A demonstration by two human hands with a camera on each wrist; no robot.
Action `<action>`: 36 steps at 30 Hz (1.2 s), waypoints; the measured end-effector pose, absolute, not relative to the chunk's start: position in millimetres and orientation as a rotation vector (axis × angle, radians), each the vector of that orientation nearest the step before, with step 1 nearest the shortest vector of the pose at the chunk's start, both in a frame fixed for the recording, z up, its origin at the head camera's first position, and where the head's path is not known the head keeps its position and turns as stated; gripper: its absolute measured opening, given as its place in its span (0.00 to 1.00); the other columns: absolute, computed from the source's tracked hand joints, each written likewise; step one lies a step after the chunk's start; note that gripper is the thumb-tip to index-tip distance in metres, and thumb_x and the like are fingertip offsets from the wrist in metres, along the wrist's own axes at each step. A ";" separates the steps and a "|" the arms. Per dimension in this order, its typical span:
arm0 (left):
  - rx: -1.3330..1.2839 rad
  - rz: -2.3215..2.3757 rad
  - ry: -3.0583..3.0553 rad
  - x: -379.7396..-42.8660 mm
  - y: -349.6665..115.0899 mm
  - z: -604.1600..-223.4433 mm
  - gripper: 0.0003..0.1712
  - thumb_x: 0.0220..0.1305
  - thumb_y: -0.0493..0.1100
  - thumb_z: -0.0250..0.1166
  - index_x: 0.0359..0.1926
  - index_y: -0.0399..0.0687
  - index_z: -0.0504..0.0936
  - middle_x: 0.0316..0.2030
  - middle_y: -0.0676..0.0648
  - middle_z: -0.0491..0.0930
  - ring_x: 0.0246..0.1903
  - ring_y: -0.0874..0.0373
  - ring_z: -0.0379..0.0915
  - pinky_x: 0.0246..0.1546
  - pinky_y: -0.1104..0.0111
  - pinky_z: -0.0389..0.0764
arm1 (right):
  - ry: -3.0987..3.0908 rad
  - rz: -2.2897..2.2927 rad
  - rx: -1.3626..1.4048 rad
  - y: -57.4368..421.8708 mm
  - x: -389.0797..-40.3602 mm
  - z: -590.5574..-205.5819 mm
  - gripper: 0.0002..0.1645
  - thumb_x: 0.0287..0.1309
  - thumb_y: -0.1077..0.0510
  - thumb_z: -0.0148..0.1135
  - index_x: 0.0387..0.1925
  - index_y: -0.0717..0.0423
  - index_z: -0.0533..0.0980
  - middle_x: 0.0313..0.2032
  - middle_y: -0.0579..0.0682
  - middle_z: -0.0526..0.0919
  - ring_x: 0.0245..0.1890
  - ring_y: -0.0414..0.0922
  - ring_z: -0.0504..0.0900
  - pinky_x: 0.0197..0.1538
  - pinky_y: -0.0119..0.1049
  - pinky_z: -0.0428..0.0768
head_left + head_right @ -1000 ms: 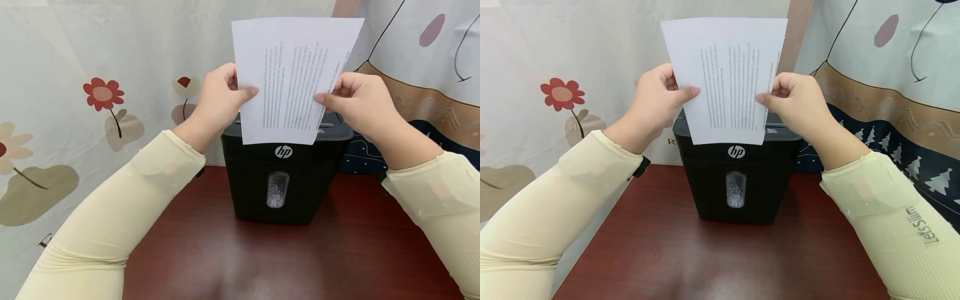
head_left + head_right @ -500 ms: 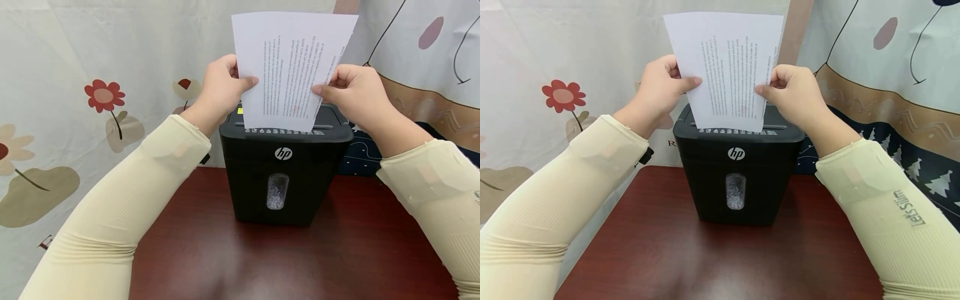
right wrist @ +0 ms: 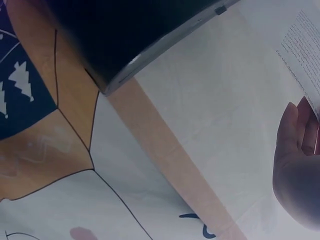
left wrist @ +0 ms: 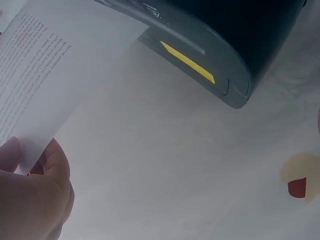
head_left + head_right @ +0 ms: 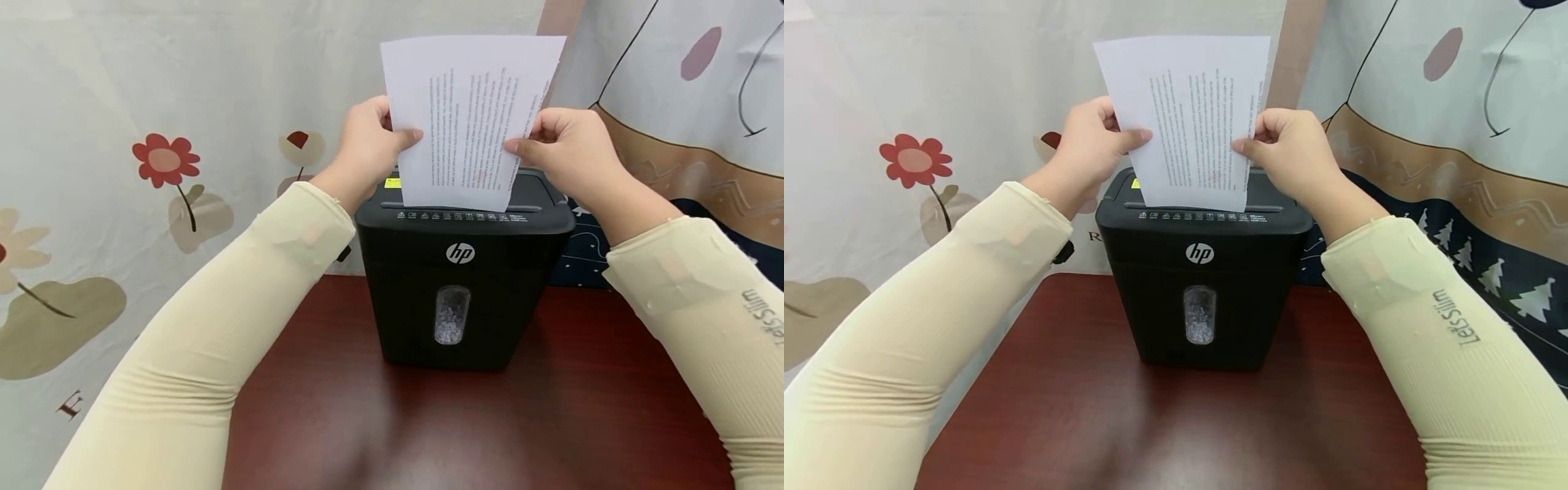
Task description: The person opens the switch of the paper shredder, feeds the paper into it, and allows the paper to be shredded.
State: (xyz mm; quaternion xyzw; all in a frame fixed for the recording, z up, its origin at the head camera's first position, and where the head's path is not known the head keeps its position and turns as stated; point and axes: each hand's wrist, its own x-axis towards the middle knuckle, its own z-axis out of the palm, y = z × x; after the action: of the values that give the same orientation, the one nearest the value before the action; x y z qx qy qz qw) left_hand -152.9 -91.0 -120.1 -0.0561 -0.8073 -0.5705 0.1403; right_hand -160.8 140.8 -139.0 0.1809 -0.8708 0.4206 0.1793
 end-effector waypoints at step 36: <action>-0.226 -1.605 -2.449 -173.4 -93.0 -136.6 0.18 0.63 0.29 0.61 0.54 0.42 0.78 0.48 0.46 0.81 0.47 0.58 0.78 0.46 0.69 0.76 | -2.580 1.074 0.492 137.6 -178.3 -153.5 0.14 0.62 0.56 0.64 0.44 0.63 0.81 0.49 0.58 0.84 0.37 0.37 0.77 0.32 0.28 0.71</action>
State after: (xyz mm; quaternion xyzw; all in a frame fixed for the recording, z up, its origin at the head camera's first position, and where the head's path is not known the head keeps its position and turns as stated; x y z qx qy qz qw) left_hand -173.4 -93.0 -136.6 -0.0765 -0.8296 -0.5436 0.1023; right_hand -178.3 137.6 -153.5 0.1712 -0.8988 0.3742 0.1513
